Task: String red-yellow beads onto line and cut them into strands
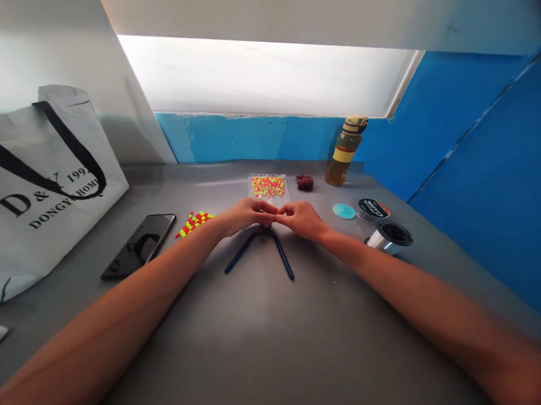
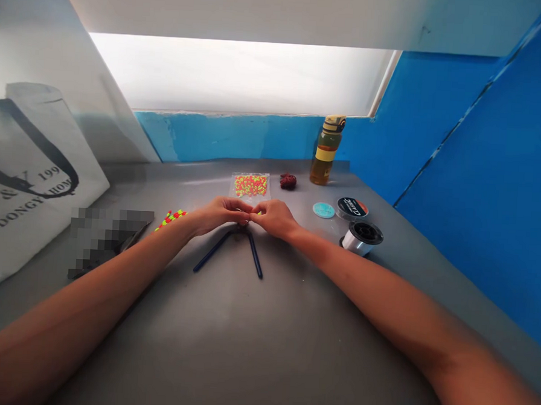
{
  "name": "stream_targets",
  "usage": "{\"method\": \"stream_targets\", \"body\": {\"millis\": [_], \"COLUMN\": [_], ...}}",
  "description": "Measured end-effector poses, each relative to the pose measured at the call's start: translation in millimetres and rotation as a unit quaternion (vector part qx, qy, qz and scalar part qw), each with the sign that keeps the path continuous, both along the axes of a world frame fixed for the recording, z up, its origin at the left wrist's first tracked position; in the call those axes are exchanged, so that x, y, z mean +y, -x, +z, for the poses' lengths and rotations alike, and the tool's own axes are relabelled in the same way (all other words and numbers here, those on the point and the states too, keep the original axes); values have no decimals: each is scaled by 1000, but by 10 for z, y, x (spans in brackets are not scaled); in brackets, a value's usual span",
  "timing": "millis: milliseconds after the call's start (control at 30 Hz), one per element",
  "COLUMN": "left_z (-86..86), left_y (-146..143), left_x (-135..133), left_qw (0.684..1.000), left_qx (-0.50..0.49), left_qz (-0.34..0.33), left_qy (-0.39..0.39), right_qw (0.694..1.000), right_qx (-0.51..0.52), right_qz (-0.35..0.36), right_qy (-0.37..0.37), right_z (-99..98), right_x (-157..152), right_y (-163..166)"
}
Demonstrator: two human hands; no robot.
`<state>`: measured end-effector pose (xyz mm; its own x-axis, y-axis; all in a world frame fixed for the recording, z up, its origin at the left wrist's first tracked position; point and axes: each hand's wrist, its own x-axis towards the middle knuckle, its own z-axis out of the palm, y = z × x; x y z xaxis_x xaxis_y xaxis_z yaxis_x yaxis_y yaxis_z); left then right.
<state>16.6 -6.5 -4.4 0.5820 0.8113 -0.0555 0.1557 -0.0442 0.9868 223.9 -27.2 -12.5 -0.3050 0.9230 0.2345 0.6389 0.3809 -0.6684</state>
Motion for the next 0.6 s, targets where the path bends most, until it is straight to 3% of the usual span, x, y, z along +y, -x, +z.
{"method": "stream_targets", "body": {"millis": [133,267,367,467,600], "left_z": [-31,-33,-8,13,12], "left_y": [-14,-20,-16,6,38], "left_x": [-7,-5,5,28,66], "left_qw": [999,997,989,980,974], "left_qx": [-1,-26,-67,-97,-123], "left_qz": [33,59,107,137,145], "left_qy": [21,46,75,104,121], "right_qw": [1000,1000,987,949,926], "right_qx": [-12,2,61,124,142], "right_qz": [-24,4,53,99,104], "right_qy": [-5,21,139,273,335], "right_z": [-17,13,107,217,272], "right_x": [1,-20,-54,-79,-83], "right_y": [6,-2,-17,-29,-40]}}
